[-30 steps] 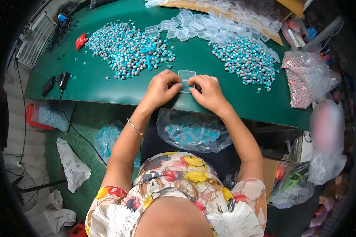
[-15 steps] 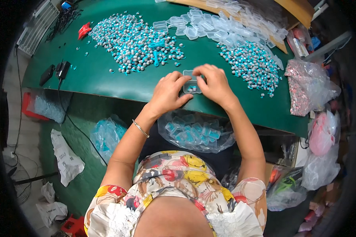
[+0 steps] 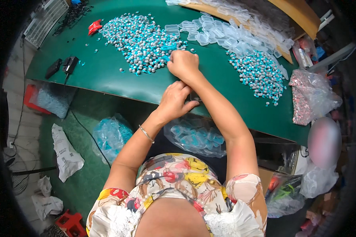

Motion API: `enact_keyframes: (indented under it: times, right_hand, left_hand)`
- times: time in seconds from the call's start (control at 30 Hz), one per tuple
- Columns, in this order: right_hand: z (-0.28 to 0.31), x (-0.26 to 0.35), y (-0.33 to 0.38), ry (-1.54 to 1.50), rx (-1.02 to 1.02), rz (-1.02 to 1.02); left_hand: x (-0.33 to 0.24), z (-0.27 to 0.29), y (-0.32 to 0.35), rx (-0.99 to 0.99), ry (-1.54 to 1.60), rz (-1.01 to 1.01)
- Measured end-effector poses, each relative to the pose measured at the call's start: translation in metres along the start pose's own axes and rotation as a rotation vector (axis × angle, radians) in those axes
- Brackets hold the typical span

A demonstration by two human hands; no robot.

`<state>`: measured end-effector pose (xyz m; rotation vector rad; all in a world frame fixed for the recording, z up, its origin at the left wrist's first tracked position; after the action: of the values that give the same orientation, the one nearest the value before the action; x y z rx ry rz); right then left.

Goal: The person sits at a green workbench and repeatedly picks up small teal and white beads, placing them into small clear plastic containers. They then close the containers and set them aside.

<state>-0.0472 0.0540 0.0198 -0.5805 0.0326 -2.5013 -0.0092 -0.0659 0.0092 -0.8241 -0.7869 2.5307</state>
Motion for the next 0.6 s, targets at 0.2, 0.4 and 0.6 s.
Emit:
enact_keyframes:
  times: [0.2,0.4,0.6]
  right_hand:
    - [0.051,-0.059,0.037,-0.520,0.052,0.060]
    - [0.076,-0.075,0.104,-0.376,0.102,0.204]
    - [0.067,-0.066,0.118,-0.202,-0.074,0.403]
  left_hand:
    - [-0.002,0.003,-0.003,-0.019,0.047,0.003]
    - [0.007,0.002,-0.001,0.003,0.086,0.092]
    - [0.009,-0.002,-0.004,0.038,0.106,0.124]
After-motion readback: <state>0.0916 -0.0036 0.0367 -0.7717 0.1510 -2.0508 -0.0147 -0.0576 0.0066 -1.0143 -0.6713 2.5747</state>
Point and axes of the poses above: each hand's wrist, its own y-axis away from the middle knuckle, its own z-axis out of the back of the hand, x = y × z, the point moved 10 cm from there along -y, towards the middle knuckle, and after that the axes turned 13 degrees about -z, right-handed, at the moved point
